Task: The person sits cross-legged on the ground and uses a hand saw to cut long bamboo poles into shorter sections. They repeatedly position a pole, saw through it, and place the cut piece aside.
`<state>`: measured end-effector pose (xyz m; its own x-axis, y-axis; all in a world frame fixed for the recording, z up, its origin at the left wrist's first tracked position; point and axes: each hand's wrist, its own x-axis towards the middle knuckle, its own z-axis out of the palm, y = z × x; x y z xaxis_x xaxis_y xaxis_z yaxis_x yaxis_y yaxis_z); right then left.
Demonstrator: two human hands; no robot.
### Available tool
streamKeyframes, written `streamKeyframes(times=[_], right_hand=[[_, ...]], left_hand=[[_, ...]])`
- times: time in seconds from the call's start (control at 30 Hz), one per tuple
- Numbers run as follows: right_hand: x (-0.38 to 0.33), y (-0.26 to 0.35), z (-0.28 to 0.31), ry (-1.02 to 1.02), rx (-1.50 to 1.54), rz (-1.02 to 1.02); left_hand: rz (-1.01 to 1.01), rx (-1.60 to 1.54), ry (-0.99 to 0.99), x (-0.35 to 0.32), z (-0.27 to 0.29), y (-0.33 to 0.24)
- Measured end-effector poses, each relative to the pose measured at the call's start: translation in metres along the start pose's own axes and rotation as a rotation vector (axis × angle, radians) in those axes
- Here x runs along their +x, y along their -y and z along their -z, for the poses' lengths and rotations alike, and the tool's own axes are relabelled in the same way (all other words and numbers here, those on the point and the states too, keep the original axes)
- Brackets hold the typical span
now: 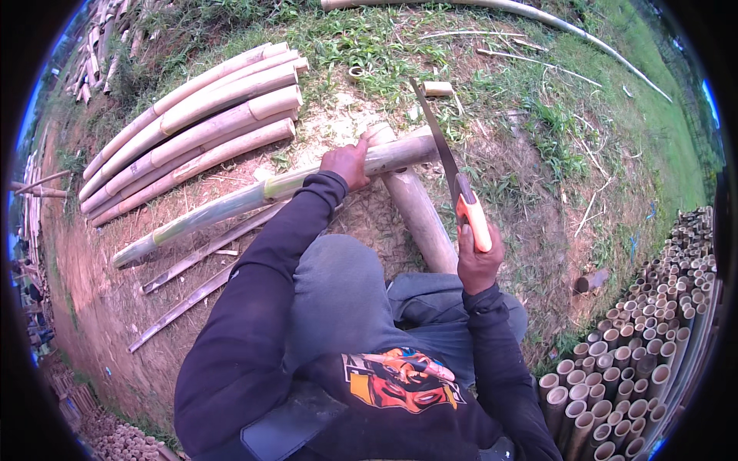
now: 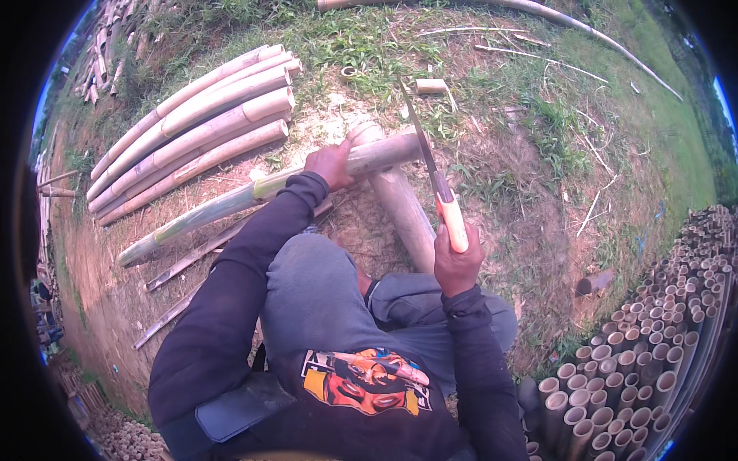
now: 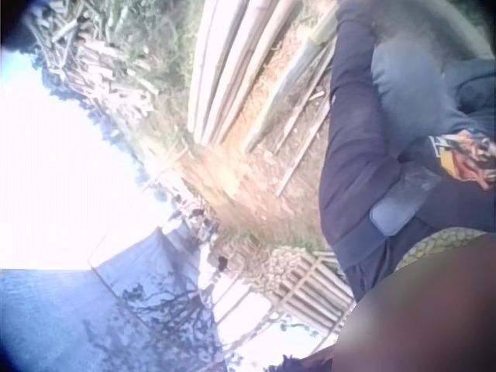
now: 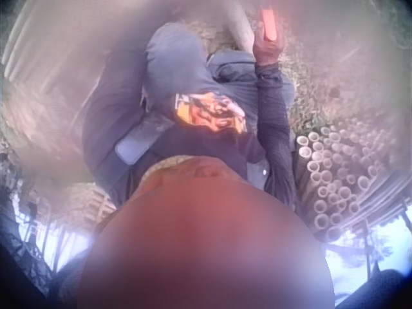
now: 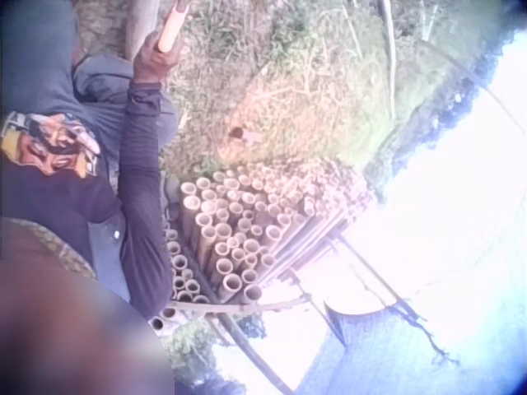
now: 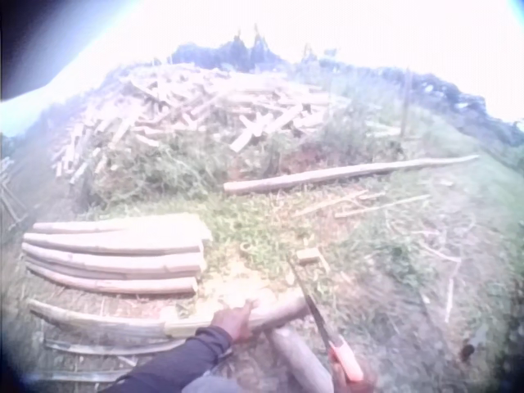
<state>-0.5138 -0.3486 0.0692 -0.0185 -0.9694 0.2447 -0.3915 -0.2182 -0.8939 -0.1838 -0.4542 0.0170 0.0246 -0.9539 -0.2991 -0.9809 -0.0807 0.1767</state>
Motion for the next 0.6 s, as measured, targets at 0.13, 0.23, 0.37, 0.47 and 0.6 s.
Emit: streamKeyframes(times=[0.13,0.23,0.37,0.47,0.6], right_hand=[[0.045,-0.026,-0.031,0.019,0.041,0.057],[0.049,-0.026,-0.026,0.119,0.187,-0.212],[0.05,-0.036,-0.022,0.149,0.291,-0.12],[0.056,-0.041,-0.026,0.15,0.383,-0.207],[0.055,-0.005,-0.027,0.169,0.341,-0.082]], left_hand=[[0.007,-0.085,0.001,-0.005,0.008,0.006],[-0.026,-0.146,-0.05,-0.026,0.007,0.01],[-0.039,-0.051,-0.159,-0.072,0.0,0.029],[0.039,-0.054,-0.144,-0.106,-0.004,0.05],[0.073,-0.104,-0.112,-0.134,-0.011,0.069]])
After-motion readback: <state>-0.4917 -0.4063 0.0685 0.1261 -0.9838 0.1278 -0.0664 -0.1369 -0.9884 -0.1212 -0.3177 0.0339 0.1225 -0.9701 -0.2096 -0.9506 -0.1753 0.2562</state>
